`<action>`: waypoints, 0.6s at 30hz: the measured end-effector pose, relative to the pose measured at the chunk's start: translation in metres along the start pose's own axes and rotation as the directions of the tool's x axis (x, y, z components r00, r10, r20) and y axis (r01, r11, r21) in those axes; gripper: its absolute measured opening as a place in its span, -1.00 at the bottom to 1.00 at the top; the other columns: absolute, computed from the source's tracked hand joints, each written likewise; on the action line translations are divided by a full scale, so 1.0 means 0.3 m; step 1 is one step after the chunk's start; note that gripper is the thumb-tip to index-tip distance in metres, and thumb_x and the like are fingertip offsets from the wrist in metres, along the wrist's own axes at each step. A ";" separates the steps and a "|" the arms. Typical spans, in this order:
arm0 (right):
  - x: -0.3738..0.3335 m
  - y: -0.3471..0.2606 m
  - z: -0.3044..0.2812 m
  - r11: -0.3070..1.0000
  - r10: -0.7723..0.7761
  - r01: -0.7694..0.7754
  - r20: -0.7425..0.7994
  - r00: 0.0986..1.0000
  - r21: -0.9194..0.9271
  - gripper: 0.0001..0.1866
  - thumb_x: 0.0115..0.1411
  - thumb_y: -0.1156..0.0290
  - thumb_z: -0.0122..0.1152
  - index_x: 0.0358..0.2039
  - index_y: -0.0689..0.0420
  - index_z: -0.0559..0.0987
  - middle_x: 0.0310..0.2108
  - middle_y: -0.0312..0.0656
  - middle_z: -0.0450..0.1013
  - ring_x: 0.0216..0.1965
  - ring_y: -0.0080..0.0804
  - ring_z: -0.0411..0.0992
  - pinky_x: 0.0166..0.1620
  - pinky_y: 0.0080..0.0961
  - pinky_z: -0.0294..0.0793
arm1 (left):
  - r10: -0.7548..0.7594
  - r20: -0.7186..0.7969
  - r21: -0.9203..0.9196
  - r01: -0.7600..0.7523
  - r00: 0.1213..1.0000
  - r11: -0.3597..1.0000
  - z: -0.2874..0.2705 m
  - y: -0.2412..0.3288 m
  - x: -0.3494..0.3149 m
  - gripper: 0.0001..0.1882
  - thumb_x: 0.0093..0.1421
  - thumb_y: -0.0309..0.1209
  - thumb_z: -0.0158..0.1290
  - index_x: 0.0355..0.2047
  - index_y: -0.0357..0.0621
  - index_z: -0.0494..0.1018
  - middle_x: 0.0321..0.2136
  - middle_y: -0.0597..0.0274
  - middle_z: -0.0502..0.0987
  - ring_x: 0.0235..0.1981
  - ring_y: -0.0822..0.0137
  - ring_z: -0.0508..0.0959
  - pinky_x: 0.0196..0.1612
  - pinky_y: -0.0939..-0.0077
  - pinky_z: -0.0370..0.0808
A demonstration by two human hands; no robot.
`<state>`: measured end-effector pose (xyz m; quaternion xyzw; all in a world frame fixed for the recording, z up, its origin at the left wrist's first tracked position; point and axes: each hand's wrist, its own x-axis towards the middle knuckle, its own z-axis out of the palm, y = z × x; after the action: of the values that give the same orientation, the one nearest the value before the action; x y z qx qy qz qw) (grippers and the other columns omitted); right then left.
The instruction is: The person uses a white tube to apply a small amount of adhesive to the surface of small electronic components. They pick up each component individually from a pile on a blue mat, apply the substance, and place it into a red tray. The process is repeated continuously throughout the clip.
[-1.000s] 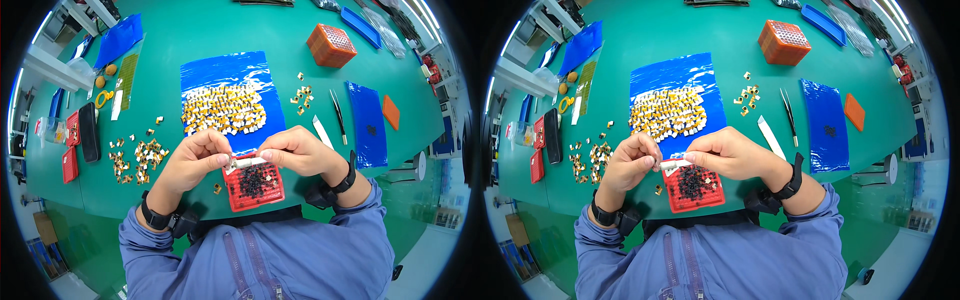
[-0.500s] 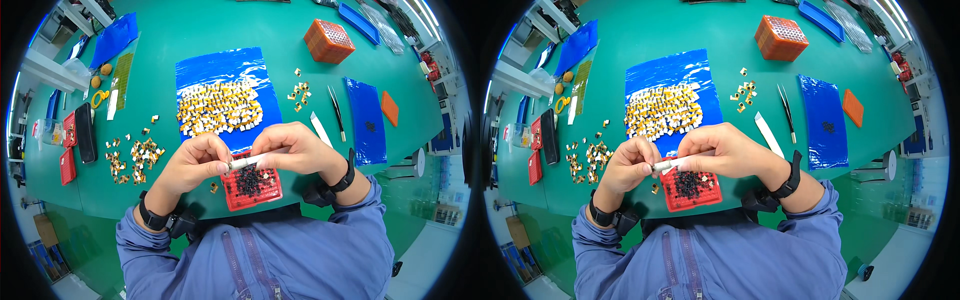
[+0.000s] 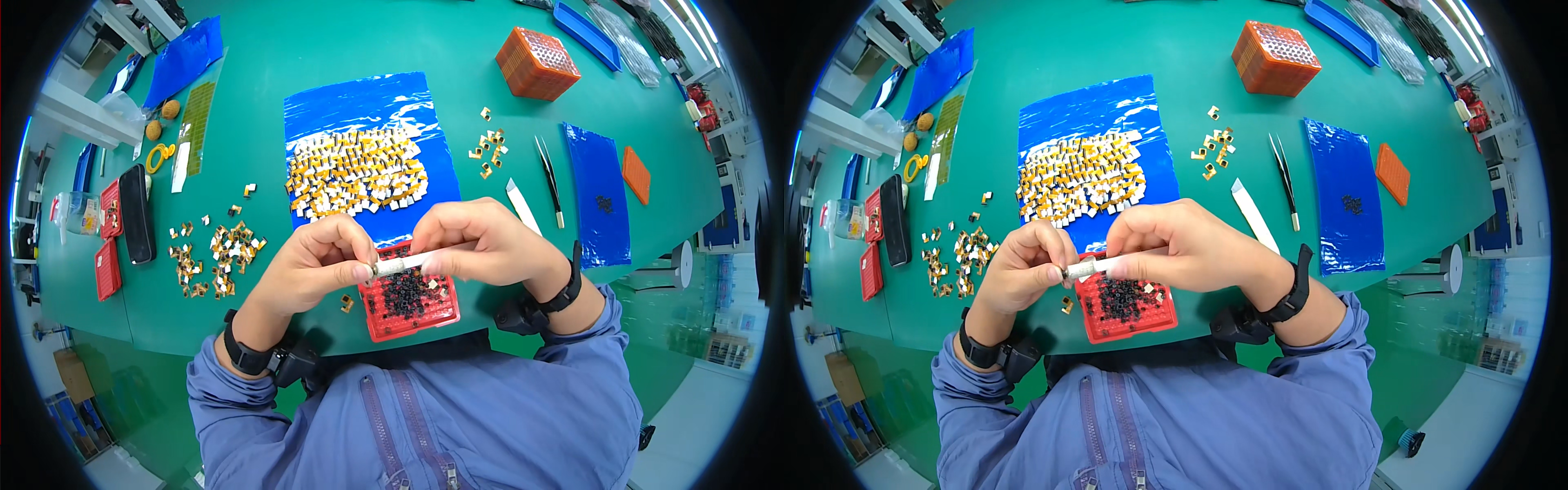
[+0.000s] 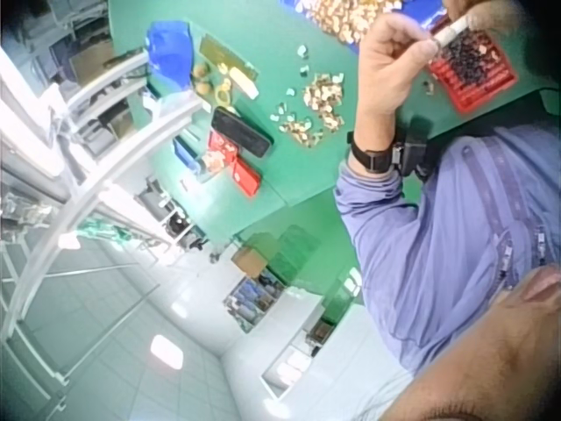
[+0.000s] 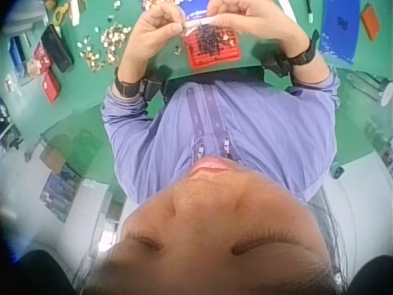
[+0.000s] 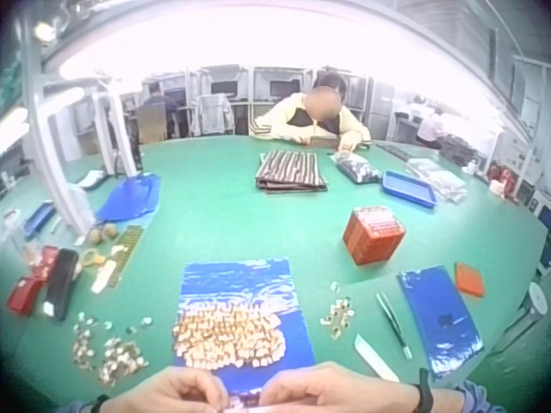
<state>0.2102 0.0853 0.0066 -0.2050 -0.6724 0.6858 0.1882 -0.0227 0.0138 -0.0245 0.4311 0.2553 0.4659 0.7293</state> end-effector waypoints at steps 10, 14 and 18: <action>0.001 -0.017 -0.027 0.971 0.020 0.005 0.102 0.995 -0.238 -0.89 0.19 0.44 0.14 -0.38 0.23 0.54 -0.59 -0.30 0.44 -0.69 -0.68 0.31 -0.63 -0.71 0.23 | -0.055 0.031 0.084 0.053 0.998 0.995 0.002 0.003 -0.007 -0.92 0.14 -0.56 0.09 -0.40 -0.21 0.39 -0.43 0.31 0.46 -0.40 0.57 0.46 -0.36 0.70 0.41; 0.001 -0.017 -0.018 0.978 -0.003 0.015 0.058 0.998 -0.209 -0.85 0.21 0.41 0.11 -0.39 0.24 0.54 -0.59 -0.30 0.45 -0.72 -0.69 0.29 -0.66 -0.69 0.22 | -0.063 0.029 0.096 0.060 0.998 0.994 0.008 0.008 -0.006 -0.92 0.14 -0.56 0.09 -0.39 -0.21 0.39 -0.43 0.32 0.46 -0.41 0.58 0.45 -0.39 0.72 0.39; -0.002 -0.029 -0.024 0.964 0.110 -0.083 0.097 0.989 -0.251 -0.88 0.11 0.43 0.24 -0.45 0.20 0.52 -0.64 -0.32 0.40 -0.63 -0.68 0.29 -0.57 -0.64 0.22 | -0.040 0.042 0.110 0.035 0.998 0.993 0.012 0.003 -0.006 -0.93 0.15 -0.56 0.08 -0.39 -0.20 0.39 -0.43 0.32 0.46 -0.41 0.58 0.45 -0.40 0.72 0.38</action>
<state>0.2144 0.0911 0.0153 -0.2212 -0.7510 0.6155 0.0902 -0.0211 0.0109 -0.0220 0.4759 0.2722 0.4276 0.7187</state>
